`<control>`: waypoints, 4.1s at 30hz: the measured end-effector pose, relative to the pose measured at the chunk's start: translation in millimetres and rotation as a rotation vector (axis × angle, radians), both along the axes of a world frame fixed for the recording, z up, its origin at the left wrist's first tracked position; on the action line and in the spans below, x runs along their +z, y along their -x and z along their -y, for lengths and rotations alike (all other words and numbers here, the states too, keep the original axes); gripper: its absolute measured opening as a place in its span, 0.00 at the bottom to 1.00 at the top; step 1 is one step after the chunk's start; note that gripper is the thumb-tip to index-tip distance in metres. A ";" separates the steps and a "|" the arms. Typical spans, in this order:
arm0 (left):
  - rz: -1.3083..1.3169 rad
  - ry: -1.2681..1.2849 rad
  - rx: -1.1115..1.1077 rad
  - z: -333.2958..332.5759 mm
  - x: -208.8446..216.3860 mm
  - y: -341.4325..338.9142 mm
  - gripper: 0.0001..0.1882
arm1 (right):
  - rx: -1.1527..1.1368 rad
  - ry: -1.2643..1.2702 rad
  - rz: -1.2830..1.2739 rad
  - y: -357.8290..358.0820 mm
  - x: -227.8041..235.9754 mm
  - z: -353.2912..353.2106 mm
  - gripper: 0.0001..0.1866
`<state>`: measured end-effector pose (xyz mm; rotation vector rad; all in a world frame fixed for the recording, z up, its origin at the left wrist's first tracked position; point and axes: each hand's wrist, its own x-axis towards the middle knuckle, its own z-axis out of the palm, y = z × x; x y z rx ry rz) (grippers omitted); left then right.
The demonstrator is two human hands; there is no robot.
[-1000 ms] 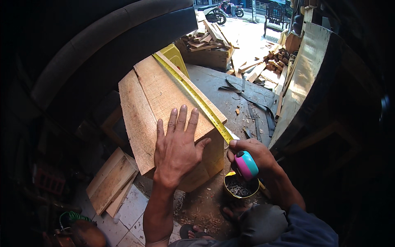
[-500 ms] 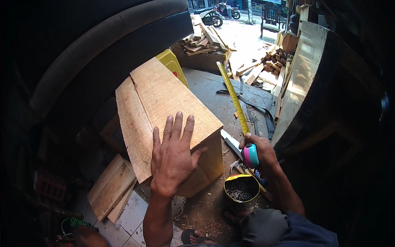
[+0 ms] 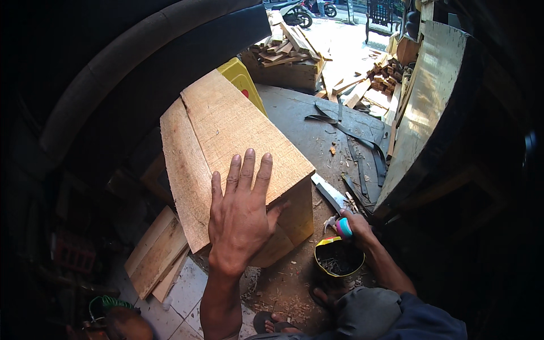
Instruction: The person measures wooden planks with a tape measure, then aligns two planks together. They retrieve a hammer and nails from a container and hammer nails into the aligned planks to join them.
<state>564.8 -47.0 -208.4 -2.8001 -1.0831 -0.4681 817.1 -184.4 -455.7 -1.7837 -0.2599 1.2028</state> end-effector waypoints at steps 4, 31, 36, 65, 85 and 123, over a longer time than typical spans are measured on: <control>0.004 -0.005 0.002 0.5 1.7 3.3 0.44 | 0.170 0.070 0.239 18.1 7.4 -11.2 0.32; 0.040 -0.015 -0.029 -1.4 -1.2 4.8 0.44 | 0.380 0.079 0.470 31.6 7.3 -24.8 0.23; 0.014 -0.022 -0.025 -1.6 -2.3 3.2 0.44 | 0.059 -0.648 -0.428 18.7 33.7 -39.4 0.18; 0.018 -0.063 -0.060 -0.7 -4.8 -2.8 0.32 | 0.360 -0.744 0.064 52.5 148.8 -55.1 0.27; 0.043 -0.097 -0.066 4.4 -4.0 -8.6 0.32 | 0.341 -0.819 0.108 51.6 144.8 -52.6 0.26; 1.781 1.387 -0.421 -76.3 -64.9 82.6 0.31 | 0.133 -0.874 0.177 60.5 122.6 -61.7 0.24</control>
